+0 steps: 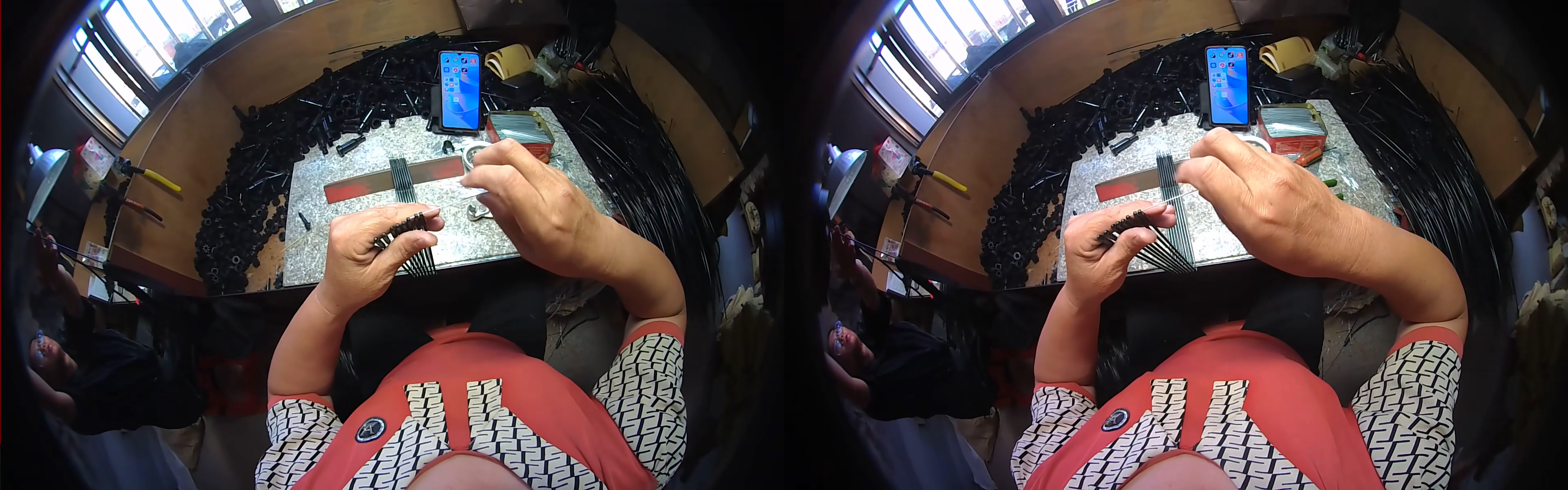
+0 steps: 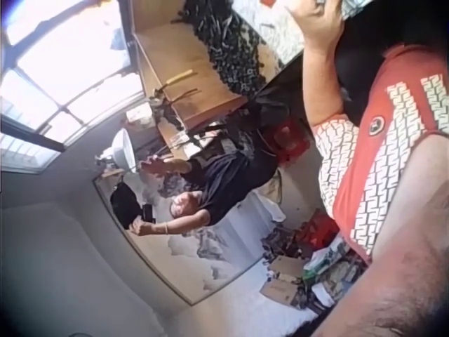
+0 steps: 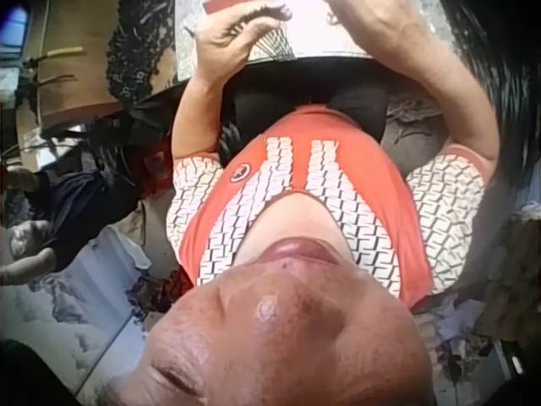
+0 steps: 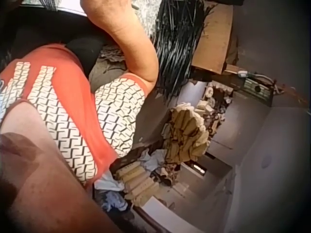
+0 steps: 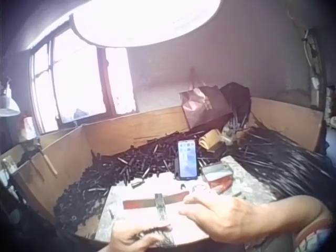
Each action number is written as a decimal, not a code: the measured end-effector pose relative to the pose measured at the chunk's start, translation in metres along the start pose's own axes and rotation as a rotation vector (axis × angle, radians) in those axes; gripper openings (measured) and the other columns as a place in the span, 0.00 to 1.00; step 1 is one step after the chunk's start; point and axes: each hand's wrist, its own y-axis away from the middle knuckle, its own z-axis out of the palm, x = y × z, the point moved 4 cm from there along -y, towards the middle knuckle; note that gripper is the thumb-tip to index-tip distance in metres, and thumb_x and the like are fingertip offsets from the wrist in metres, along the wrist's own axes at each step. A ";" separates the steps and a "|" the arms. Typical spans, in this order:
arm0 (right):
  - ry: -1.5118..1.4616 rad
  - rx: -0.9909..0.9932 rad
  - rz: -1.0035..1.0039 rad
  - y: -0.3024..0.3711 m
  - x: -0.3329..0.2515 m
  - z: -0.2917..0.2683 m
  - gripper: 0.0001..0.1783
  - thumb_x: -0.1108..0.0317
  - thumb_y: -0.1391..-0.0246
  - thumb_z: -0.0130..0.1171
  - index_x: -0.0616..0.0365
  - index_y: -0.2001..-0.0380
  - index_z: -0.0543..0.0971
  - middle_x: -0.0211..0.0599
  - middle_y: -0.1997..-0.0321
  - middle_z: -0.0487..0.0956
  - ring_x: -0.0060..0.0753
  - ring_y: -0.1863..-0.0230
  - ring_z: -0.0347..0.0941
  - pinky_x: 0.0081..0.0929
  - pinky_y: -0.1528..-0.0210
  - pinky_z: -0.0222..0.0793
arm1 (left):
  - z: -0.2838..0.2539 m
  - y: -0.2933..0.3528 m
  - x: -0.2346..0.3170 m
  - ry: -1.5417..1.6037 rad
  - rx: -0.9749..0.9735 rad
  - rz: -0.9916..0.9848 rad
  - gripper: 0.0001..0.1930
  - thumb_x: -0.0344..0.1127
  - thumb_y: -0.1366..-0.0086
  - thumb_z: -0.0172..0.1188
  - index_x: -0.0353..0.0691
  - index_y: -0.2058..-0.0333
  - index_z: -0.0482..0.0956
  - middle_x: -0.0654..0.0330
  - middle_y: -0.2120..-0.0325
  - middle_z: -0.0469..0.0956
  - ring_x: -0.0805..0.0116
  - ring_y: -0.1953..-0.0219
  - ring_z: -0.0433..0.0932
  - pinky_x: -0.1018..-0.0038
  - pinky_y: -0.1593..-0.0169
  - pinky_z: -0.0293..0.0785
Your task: The recorder is assembling multiple black cables into a connector component and using pliers.
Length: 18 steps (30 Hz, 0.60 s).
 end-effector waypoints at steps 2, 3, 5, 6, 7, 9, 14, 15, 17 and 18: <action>0.018 -0.037 -0.033 0.000 0.002 -0.004 0.15 0.82 0.58 0.58 0.63 0.63 0.74 0.42 0.65 0.72 0.41 0.66 0.73 0.31 0.67 0.72 | 0.000 -0.001 0.000 -0.006 -0.013 0.000 0.09 0.27 0.40 0.58 0.29 0.61 0.79 0.50 0.69 0.81 0.65 0.65 0.82 0.73 0.58 0.77; 0.033 -0.074 -0.066 0.000 0.002 -0.003 0.14 0.82 0.58 0.58 0.63 0.63 0.74 0.41 0.65 0.72 0.41 0.66 0.73 0.31 0.68 0.71 | 0.000 -0.001 0.000 -0.013 -0.026 -0.002 0.09 0.27 0.40 0.58 0.29 0.62 0.79 0.50 0.69 0.81 0.64 0.65 0.82 0.73 0.58 0.77; 0.033 -0.056 -0.096 0.000 0.001 -0.002 0.14 0.81 0.59 0.59 0.63 0.64 0.74 0.41 0.66 0.72 0.40 0.68 0.72 0.31 0.69 0.70 | 0.000 -0.002 0.000 -0.020 -0.030 0.011 0.09 0.27 0.40 0.58 0.29 0.62 0.79 0.50 0.69 0.81 0.64 0.65 0.82 0.72 0.59 0.77; 0.038 -0.037 -0.126 -0.001 0.001 -0.002 0.14 0.81 0.59 0.59 0.64 0.65 0.75 0.40 0.68 0.71 0.39 0.69 0.72 0.30 0.70 0.70 | 0.000 -0.003 0.001 -0.025 -0.035 0.027 0.09 0.27 0.40 0.58 0.29 0.62 0.79 0.50 0.70 0.82 0.64 0.65 0.82 0.72 0.59 0.78; 0.038 -0.037 -0.125 -0.002 0.001 -0.003 0.14 0.81 0.59 0.59 0.64 0.65 0.75 0.40 0.68 0.71 0.39 0.69 0.72 0.30 0.70 0.70 | 0.000 -0.003 0.001 -0.024 -0.035 0.027 0.09 0.27 0.40 0.58 0.29 0.62 0.79 0.50 0.70 0.82 0.64 0.65 0.82 0.72 0.59 0.78; 0.037 -0.027 -0.154 -0.003 0.000 -0.005 0.15 0.81 0.61 0.59 0.63 0.65 0.76 0.40 0.70 0.72 0.37 0.71 0.71 0.29 0.72 0.68 | -0.001 -0.003 0.000 -0.014 -0.026 0.032 0.09 0.27 0.40 0.58 0.29 0.62 0.80 0.51 0.71 0.82 0.64 0.65 0.82 0.72 0.58 0.77; 0.028 -0.008 -0.181 -0.004 -0.004 -0.007 0.16 0.82 0.63 0.60 0.63 0.65 0.76 0.38 0.71 0.71 0.35 0.73 0.69 0.28 0.74 0.66 | -0.001 -0.002 0.001 -0.071 0.026 0.082 0.07 0.27 0.43 0.61 0.31 0.65 0.80 0.53 0.71 0.82 0.65 0.66 0.82 0.74 0.59 0.76; 0.026 -0.005 -0.187 -0.004 -0.005 -0.007 0.16 0.82 0.63 0.60 0.63 0.65 0.76 0.38 0.72 0.71 0.34 0.73 0.69 0.28 0.74 0.66 | -0.001 -0.002 0.000 -0.056 0.050 0.080 0.06 0.27 0.45 0.64 0.32 0.68 0.81 0.55 0.72 0.82 0.65 0.68 0.82 0.75 0.63 0.76; 0.020 -0.010 -0.186 -0.006 -0.004 -0.007 0.16 0.82 0.63 0.60 0.63 0.65 0.77 0.38 0.72 0.71 0.34 0.73 0.69 0.28 0.74 0.66 | -0.001 -0.002 0.000 -0.041 0.041 0.065 0.06 0.27 0.45 0.64 0.32 0.68 0.81 0.55 0.72 0.82 0.64 0.68 0.82 0.75 0.62 0.76; 0.015 -0.014 -0.186 -0.007 -0.003 -0.007 0.16 0.82 0.64 0.60 0.62 0.65 0.77 0.38 0.72 0.71 0.34 0.73 0.69 0.27 0.74 0.66 | -0.001 -0.003 -0.001 -0.026 0.033 0.050 0.07 0.28 0.45 0.64 0.32 0.68 0.81 0.55 0.72 0.82 0.64 0.67 0.82 0.74 0.62 0.76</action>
